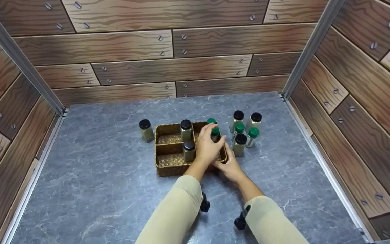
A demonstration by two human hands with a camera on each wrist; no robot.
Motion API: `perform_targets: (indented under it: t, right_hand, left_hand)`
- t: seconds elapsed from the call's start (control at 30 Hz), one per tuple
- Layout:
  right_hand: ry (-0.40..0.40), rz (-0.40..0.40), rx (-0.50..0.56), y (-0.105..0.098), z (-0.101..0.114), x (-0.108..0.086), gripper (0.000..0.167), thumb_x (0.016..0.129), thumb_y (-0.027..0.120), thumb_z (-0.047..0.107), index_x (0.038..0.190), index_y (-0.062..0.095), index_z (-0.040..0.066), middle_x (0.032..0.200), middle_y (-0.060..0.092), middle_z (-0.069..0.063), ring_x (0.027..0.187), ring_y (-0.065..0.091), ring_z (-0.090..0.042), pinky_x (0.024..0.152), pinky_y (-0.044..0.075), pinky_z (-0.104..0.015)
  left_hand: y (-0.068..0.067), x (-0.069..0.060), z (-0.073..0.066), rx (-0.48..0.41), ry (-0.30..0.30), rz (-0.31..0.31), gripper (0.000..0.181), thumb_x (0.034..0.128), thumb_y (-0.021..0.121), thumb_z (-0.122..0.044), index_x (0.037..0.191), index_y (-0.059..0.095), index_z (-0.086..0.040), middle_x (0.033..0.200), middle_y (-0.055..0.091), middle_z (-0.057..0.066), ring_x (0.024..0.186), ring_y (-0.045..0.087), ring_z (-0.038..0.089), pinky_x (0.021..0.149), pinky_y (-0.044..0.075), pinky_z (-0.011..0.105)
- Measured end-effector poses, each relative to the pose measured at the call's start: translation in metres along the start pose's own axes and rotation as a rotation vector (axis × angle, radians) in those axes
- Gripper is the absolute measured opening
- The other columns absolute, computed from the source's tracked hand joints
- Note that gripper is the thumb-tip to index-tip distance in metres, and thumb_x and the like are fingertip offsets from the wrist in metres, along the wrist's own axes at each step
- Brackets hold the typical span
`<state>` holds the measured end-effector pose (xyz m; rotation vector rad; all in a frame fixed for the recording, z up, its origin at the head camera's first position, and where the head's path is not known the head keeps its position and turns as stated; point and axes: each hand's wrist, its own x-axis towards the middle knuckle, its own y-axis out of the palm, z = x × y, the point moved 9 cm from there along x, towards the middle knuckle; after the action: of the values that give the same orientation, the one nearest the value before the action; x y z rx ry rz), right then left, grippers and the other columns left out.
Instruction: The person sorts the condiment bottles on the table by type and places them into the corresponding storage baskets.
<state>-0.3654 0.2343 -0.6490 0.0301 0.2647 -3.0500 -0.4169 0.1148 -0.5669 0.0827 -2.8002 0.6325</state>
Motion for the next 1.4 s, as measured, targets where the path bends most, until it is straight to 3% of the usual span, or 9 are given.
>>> perform_targets:
  t: [0.13, 0.33, 0.43, 0.57, 0.73, 1.03, 1.27, 1.4]
  right_hand:
    - [-0.001, 0.008, 0.003, 0.001, 0.000, 0.001, 0.107, 0.095, 0.082, 0.015, 0.175, 0.011, 0.012, 0.176, 0.014, -0.026, 0.164, 0.025, -0.041, 0.133, 0.030, -0.053]
    - [-0.015, 0.012, -0.007, 0.000, 0.002, 0.002, 0.108, 0.094, 0.080, 0.014, 0.175, 0.009, 0.009, 0.177, 0.011, -0.027, 0.164, 0.023, -0.041, 0.134, 0.027, -0.053]
    - [-0.009, 0.000, -0.006, -0.002, 0.002, 0.003, 0.111, 0.092, 0.084, 0.018, 0.175, 0.011, 0.011, 0.177, 0.013, -0.026, 0.163, 0.024, -0.041, 0.134, 0.027, -0.054]
    - [-0.016, -0.011, 0.012, -0.001, 0.004, 0.005, 0.106, 0.092, 0.086, 0.020, 0.175, 0.020, 0.018, 0.176, 0.021, -0.023, 0.161, 0.028, -0.040, 0.133, 0.028, -0.054]
    - [-0.018, -0.015, 0.046, 0.001, 0.005, 0.004, 0.098, 0.094, 0.084, 0.016, 0.173, 0.026, 0.026, 0.176, 0.024, -0.017, 0.161, 0.030, -0.039, 0.134, 0.025, -0.056]
    - [-0.020, -0.002, 0.065, 0.004, 0.003, 0.002, 0.100, 0.095, 0.084, 0.014, 0.174, 0.023, 0.024, 0.176, 0.020, -0.020, 0.162, 0.029, -0.041, 0.136, 0.024, -0.056]
    - [0.000, -0.017, 0.057, 0.003, 0.002, 0.002, 0.098, 0.096, 0.081, 0.011, 0.173, 0.024, 0.027, 0.174, 0.022, -0.022, 0.160, 0.031, -0.042, 0.136, 0.023, -0.057]
    - [0.001, -0.012, 0.057, 0.003, 0.002, 0.002, 0.099, 0.095, 0.082, 0.013, 0.173, 0.023, 0.028, 0.174, 0.022, -0.022, 0.160, 0.031, -0.042, 0.136, 0.023, -0.056]
  left_hand:
    - [0.001, -0.002, -0.006, -0.012, 0.110, -0.015, 0.046, 0.1011, 0.072, -0.040, 0.140, 0.069, -0.016, 0.154, 0.063, 0.012, 0.148, 0.055, 0.034, 0.125, 0.046, 0.054]
    - [-0.008, -0.008, -0.028, 0.020, 0.287, -0.010, 0.039, 0.1034, 0.065, -0.034, 0.133, 0.069, -0.009, 0.149, 0.067, 0.013, 0.148, 0.053, 0.040, 0.126, 0.042, 0.059]
    - [-0.019, -0.012, -0.045, 0.027, 0.358, -0.011, 0.035, 0.1034, 0.064, -0.031, 0.129, 0.069, -0.008, 0.145, 0.068, 0.012, 0.142, 0.056, 0.037, 0.123, 0.045, 0.053]
    - [-0.040, -0.013, -0.059, 0.018, 0.416, -0.068, 0.033, 0.1020, 0.062, -0.032, 0.121, 0.069, -0.006, 0.129, 0.069, 0.012, 0.124, 0.060, 0.033, 0.112, 0.050, 0.048]
    - [-0.066, -0.010, -0.058, 0.014, 0.407, -0.077, 0.038, 0.1008, 0.059, -0.036, 0.119, 0.066, -0.004, 0.120, 0.068, 0.012, 0.115, 0.060, 0.031, 0.107, 0.051, 0.046]
    - [-0.104, -0.009, -0.023, 0.013, 0.306, -0.043, 0.032, 0.1025, 0.062, -0.030, 0.123, 0.062, -0.005, 0.122, 0.067, 0.013, 0.121, 0.058, 0.029, 0.110, 0.051, 0.048]
    - [-0.143, 0.000, 0.005, 0.015, 0.263, -0.142, 0.030, 0.1000, 0.066, -0.026, 0.120, 0.064, -0.004, 0.118, 0.068, 0.015, 0.116, 0.059, 0.032, 0.108, 0.050, 0.049]
    - [-0.164, 0.006, 0.018, 0.082, 0.271, -0.171, 0.028, 0.0992, 0.067, -0.026, 0.119, 0.065, -0.006, 0.116, 0.069, 0.015, 0.114, 0.060, 0.033, 0.107, 0.050, 0.050]
